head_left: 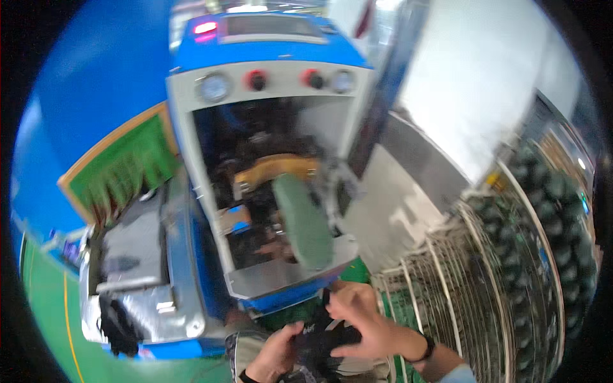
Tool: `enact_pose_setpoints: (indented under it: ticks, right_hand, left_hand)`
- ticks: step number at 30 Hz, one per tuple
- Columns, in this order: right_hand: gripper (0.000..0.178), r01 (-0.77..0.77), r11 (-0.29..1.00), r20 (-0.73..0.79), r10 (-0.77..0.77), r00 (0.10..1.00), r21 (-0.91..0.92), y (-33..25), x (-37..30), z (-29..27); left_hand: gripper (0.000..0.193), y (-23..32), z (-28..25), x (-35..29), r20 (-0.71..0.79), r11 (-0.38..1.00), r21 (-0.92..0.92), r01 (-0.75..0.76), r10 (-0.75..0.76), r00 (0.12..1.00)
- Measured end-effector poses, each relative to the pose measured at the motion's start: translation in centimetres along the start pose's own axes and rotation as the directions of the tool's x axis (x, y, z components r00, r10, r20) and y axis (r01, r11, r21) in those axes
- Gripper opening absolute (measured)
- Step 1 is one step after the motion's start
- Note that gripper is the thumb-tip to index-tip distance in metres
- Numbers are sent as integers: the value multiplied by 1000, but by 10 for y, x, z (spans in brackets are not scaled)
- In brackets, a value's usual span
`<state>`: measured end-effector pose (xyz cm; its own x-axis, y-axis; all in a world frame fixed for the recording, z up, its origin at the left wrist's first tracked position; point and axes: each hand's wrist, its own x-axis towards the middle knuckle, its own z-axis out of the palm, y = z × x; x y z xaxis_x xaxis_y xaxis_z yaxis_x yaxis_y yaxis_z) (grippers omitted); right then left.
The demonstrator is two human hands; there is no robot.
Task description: Processing footwear components using a series of industrial machines in a shoe manufacturing facility.
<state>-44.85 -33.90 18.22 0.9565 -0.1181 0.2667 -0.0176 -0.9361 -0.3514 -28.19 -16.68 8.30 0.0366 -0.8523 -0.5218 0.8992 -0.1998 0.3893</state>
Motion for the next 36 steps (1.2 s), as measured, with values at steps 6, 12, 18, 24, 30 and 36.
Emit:
enact_pose_setpoints:
  ticks: [6, 12, 18, 24, 30, 36]
  right_hand:
    - [55, 6, -468, 222, 431, 875, 884, 46, 121, 18]
    - [49, 233, -332, -33, 511, 859, 914, 29, 89, -3]
    - [53, 267, 172, -265, 891, 368, 948, 15, -152, -55]
    - [37, 881, 204, -453, 891, 13, 427, 9, -322, -113]
    - [45, 932, 74, -362, 930, 64, 355, 83, -364, -168]
    - [12, 204, 637, -617, 771, -159, 743, 102, -405, -140]
  left_hand:
    - [16, -43, 26, -11, 76, 794, 592, -139, 116, 990]
    - [14, -35, -14, -10, 72, 737, 662, -135, 116, 991]
    - [25, -28, -7, -25, 30, 543, 840, -14, -21, 999]
    - [33, -18, 15, -36, 181, 113, 977, -181, 11, 983]
    - [31, 28, -21, -69, 54, 50, 997, -58, 83, 995]
    - [40, 79, -74, -228, 12, 117, 979, -167, 785, 620]
